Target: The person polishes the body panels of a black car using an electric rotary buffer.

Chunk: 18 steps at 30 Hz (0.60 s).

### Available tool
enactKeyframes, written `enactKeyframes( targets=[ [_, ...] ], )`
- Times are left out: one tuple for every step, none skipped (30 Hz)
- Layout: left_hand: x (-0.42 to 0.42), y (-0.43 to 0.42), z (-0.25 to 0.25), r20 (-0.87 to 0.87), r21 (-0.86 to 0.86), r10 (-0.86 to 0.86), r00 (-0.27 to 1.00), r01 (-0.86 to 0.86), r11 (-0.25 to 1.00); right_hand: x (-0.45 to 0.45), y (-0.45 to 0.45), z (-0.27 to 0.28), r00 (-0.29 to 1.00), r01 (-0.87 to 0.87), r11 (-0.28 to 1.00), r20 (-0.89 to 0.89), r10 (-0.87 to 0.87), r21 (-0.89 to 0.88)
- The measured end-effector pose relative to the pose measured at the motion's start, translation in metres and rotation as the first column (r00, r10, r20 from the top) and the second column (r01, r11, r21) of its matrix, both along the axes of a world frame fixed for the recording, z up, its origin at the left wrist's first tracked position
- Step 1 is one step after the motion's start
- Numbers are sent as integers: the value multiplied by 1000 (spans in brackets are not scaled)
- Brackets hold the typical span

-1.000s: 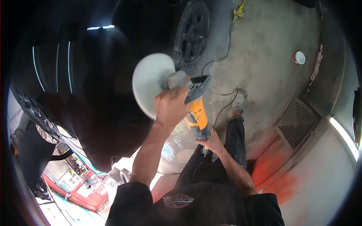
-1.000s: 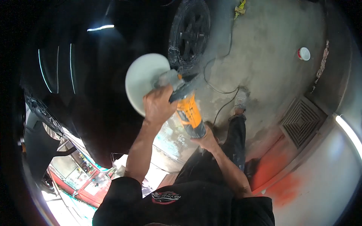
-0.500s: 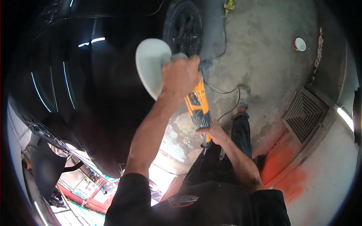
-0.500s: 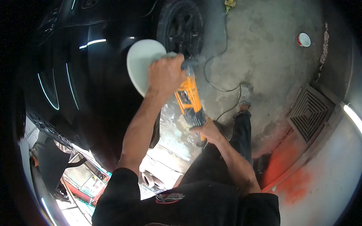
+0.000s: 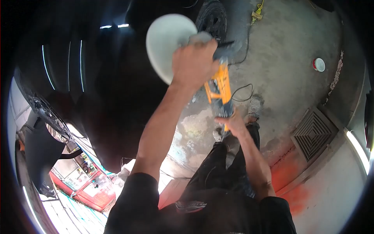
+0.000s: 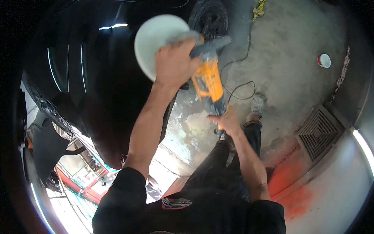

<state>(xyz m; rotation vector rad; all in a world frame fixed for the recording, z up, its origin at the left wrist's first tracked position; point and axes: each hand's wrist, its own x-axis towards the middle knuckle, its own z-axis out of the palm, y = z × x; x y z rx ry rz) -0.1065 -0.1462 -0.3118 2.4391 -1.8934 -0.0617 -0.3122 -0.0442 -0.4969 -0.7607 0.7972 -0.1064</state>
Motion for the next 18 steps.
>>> enactKeyframes(
  targets=[
    [-4,24,2,-11,-16,6,1000,-6,1000,-6,25,-2,1000,2,999,20,-3,40],
    [-9,50,3,-24,-25,13,1000,-14,1000,-13,49,2,999,4,996,38,-7,87],
    [-13,74,6,-47,-54,0,999,-2,999,-18,66,10,998,-12,998,60,8,66],
    [-16,97,8,-72,-80,-14,997,8,997,-24,84,17,997,-26,998,79,23,48],
    [-21,119,10,-68,-55,-7,998,3,998,-31,108,16,997,-30,997,76,24,72],
    [-24,138,11,-59,-36,-1,998,-2,999,-36,121,22,998,-46,996,37,43,82],
    [-29,156,13,-50,-11,6,999,-6,1000,-41,134,29,998,-62,993,0,63,97],
    [-34,171,14,-46,-8,19,999,-19,1000,-47,154,20,998,-58,995,22,57,76],
    [-38,183,15,-41,-10,32,999,-32,999,-52,174,13,998,-54,997,44,51,56],
    [-43,194,16,-34,-11,45,998,-46,999,-56,179,16,998,-56,996,41,54,62],
    [-46,205,16,-45,1,60,997,-60,998,-59,183,19,998,-58,996,39,55,69],
    [-49,214,17,-55,11,74,996,-74,997,-62,185,23,998,-59,996,37,57,74],
    [-51,219,19,-63,18,90,994,-89,996,-68,184,24,995,-101,995,27,101,-19],
    [-52,221,22,-70,13,103,992,-103,995,-69,181,24,995,-100,995,27,100,-15],
    [-51,221,27,-74,8,119,990,-119,993,-68,178,27,994,-102,995,32,103,-10],
    [-51,220,33,-80,4,138,987,-138,990,-63,167,36,994,-107,994,34,107,-4],
    [-47,215,39,-65,-27,118,991,-120,992,-60,153,44,990,-138,987,24,140,-82],
    [-42,205,45,-53,-61,96,994,-100,993,-54,135,53,991,-127,990,31,129,-63]
  ],
)
